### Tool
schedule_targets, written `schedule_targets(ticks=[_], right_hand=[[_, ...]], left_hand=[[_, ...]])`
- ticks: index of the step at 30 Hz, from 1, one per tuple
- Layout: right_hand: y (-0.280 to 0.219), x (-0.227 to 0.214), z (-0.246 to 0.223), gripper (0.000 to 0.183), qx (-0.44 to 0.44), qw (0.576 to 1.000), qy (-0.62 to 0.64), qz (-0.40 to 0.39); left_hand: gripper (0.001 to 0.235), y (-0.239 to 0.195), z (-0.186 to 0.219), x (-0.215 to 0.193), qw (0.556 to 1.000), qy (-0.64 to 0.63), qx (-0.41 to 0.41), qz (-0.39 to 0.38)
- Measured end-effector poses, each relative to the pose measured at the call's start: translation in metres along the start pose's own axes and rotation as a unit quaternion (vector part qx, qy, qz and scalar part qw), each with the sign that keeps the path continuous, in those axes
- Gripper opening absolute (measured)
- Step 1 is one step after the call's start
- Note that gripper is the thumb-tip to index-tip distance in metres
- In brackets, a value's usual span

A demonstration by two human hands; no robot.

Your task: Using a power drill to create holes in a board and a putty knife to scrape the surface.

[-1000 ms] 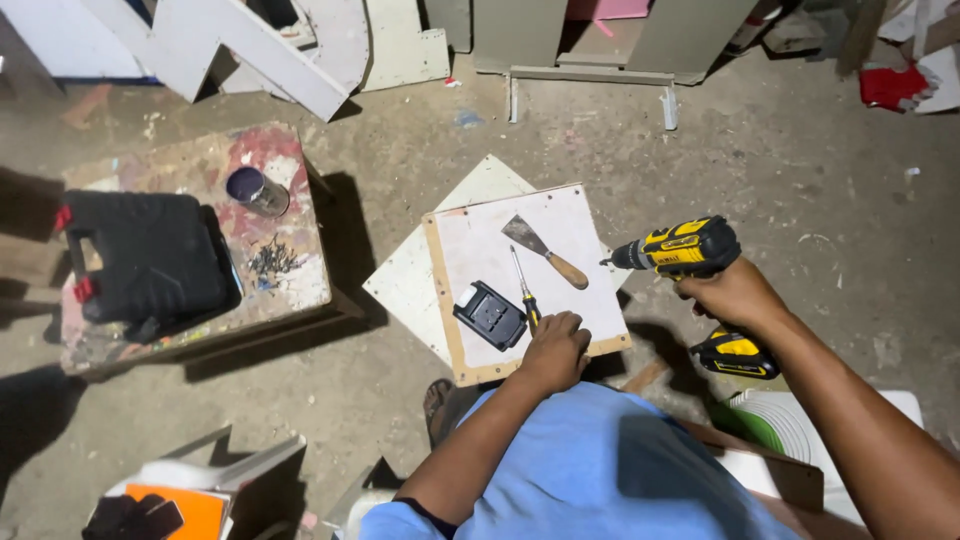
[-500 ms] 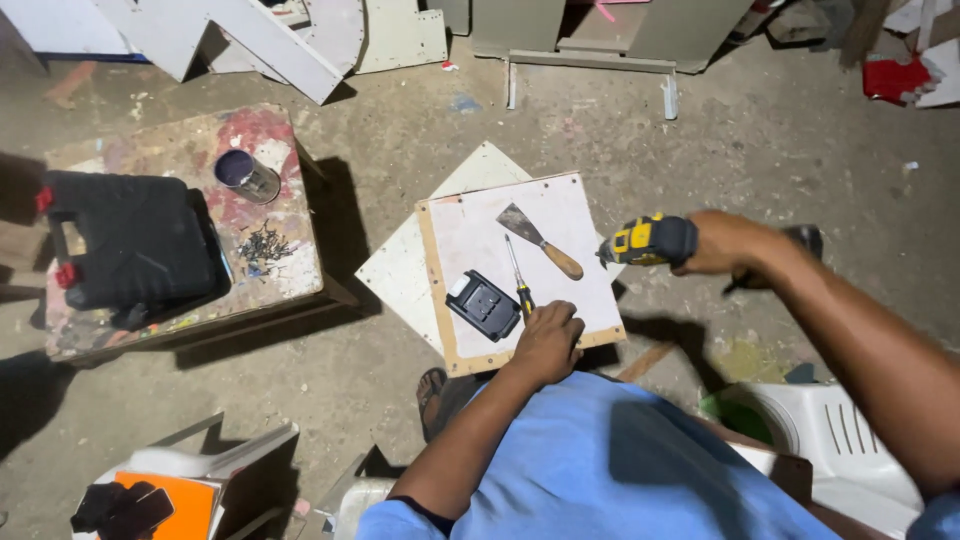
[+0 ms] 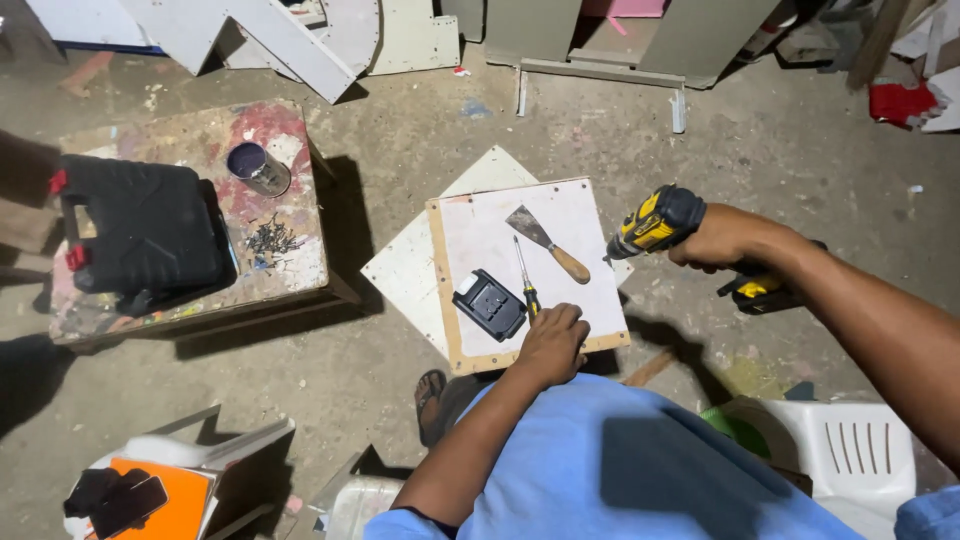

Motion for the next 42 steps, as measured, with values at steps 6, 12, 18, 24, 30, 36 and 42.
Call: schedule_targets(ticks=[6,12,18,24,30,36,42], right_hand=[[0.005,-0.007,-0.001,0.02,0.014,1.0,-0.01,0.009],[0.005,-0.005,0.002,0.031,0.037,0.995,-0.09,0.011],[0.002,-0.005,0.008,0.028,0.039,0.997,-0.063,0.0],[-0.01,-0.011,-0.004,0.029,0.033,0.998,-0.052,-0.015],[-0.006,-0.01,0.008,0.029,0.029,0.999,-0.038,-0.021],[-0.018,-0.016,0.001,0.029,0.015,0.998,-0.054,-0.011],[-0.005,-0.019,0.017,0.028,0.008,0.998,-0.066,-0.002]], left_hand=[[0.03,0.009,-0.003,0.015,0.999,0.049,0.001,0.017],[0.027,0.005,0.006,0.005,0.996,0.08,0.004,0.037],[0.025,0.001,0.012,-0.002,0.996,0.087,0.008,0.031],[0.023,0.001,0.014,-0.007,0.997,0.075,-0.006,0.004],[0.024,0.007,0.015,-0.015,0.998,0.037,-0.024,-0.037],[0.028,0.04,0.007,-0.058,0.996,-0.035,-0.087,-0.005],[0.033,0.119,-0.023,-0.066,0.99,-0.009,-0.132,0.04]])
Point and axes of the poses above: each hand's wrist, its own y-axis towards the middle knuckle, its own x-axis out of the palm, z = x × y, the point moved 7 cm from there along y, towards the middle knuckle, and after that the axes turned 1 degree about x, right-handed, at the moved point
